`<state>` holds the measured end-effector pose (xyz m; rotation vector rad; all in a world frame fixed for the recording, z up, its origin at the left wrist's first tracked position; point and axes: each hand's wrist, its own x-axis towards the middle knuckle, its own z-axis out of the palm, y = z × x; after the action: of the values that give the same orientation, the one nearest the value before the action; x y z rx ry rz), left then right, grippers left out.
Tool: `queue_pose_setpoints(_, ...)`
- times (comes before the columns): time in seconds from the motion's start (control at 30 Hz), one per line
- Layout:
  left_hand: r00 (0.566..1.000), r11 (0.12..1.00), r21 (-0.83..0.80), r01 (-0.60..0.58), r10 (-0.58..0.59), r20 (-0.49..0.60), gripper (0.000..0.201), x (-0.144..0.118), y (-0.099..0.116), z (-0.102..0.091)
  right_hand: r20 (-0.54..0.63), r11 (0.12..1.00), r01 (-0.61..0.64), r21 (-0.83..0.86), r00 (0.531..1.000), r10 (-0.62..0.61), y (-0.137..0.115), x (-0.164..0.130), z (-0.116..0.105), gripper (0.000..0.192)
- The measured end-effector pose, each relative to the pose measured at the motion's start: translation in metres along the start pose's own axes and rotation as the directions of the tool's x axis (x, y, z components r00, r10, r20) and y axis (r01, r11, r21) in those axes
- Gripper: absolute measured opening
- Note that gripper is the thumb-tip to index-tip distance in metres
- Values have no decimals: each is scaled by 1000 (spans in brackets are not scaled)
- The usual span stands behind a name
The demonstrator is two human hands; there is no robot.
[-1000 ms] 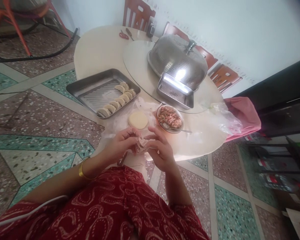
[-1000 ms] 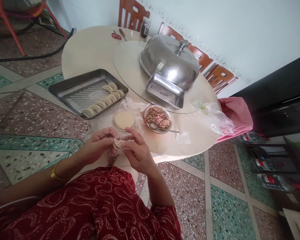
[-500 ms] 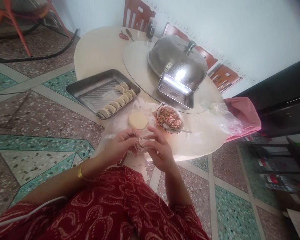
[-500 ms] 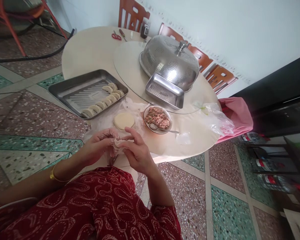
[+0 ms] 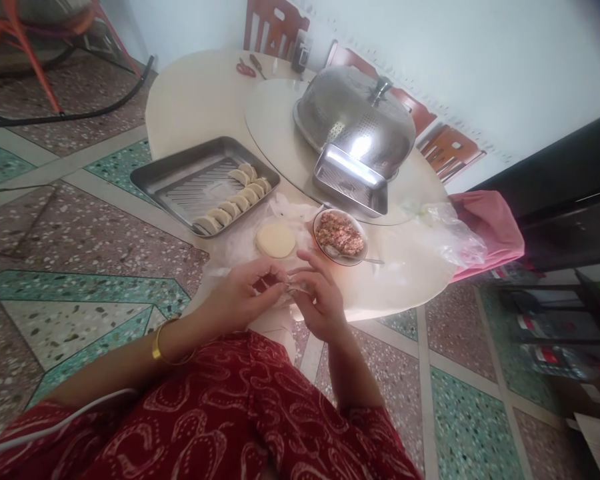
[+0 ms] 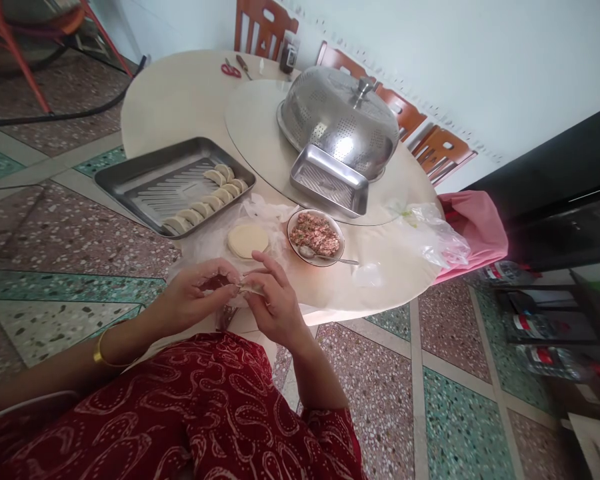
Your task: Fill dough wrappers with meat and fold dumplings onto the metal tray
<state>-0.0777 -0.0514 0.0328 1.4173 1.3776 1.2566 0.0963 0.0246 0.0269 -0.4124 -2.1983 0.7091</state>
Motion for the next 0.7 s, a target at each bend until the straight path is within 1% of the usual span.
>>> queue_pose_setpoints(0.2,995,992,70,-101,102,-7,16,-1,9,-1,-96,998,-67,-5,993,67,-1,-2,3,22)
queue_pose_setpoints(0.33,986,980,125,-154,160,-38,18,-2,4,0,-160,995,-98,7,982,98,-2,-3,6,23)
queue_pose_setpoints(0.4,985,980,118,-162,169,-46,19,-1,1,0,-171,994,-110,7,979,110,-2,-4,8,23)
queue_pose_setpoints(0.47,987,984,96,-147,153,-55,19,-1,0,1,-170,993,-116,8,979,116,-2,-4,9,23)
queue_pose_setpoints(0.6,994,997,40,-58,62,-87,16,2,3,2,-174,993,-120,12,977,120,-4,-5,10,23)
queue_pose_setpoints(0.7,995,1000,13,-20,21,-101,13,3,3,4,-174,993,-116,27,977,119,-5,-5,11,25)
